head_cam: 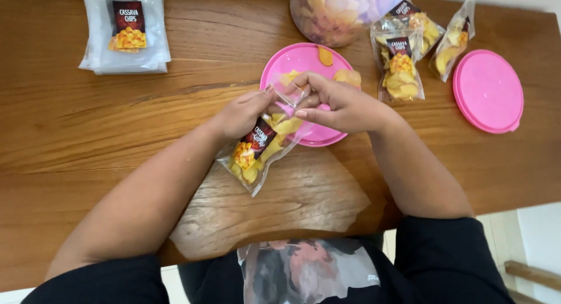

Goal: The person fills clear plastic bags with cassava chips from a large plastic bucket and a pink plate, then seals the bags by hand using a small plastic strip.

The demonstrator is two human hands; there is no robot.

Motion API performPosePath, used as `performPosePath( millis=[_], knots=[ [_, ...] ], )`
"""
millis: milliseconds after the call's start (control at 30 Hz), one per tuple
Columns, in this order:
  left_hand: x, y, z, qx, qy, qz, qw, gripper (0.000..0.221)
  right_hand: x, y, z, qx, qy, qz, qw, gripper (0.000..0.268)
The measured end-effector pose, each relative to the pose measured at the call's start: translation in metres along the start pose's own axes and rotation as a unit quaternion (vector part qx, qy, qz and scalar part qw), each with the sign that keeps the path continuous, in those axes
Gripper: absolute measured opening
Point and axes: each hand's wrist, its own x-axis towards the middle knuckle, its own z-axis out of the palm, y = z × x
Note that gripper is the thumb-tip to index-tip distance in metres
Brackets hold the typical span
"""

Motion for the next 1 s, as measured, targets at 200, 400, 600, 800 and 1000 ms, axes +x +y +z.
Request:
performPosePath(
  millis=[200,400,600,800,1000],
  knots=[
    [-0.013,0.007,0.001,0.039,0.008,-0.009,0.999,0.044,0.009,0.003,-0.003,0.019,-0.057,0.022,0.998,0.008],
    [-0.004,-0.007,0.001,0.055,-0.034,-0.008,0.998,0.043,0.007,-0.012,-0.001,-0.024,-0.124,0.014,0.992,0.011],
    [0.008,-0.02,-0.009,0.178,-0.05,0.034,0.982,0.043,-0.007,-0.015,0.016,-0.022,-0.064,-0.04,0.997,0.01],
    [-0.011,0.029,0.002,0.104,-0.021,0.072,0.992,0.039,-0.009,0.002,0.0,-0.07,0.015,-0.174,0.982,0.015],
    [-0.002,0.039,0.005,0.287,0.02,0.112,0.951,0.042,-0.002,-0.006,-0.018,-0.036,-0.079,-0.266,0.96,0.019]
  ],
)
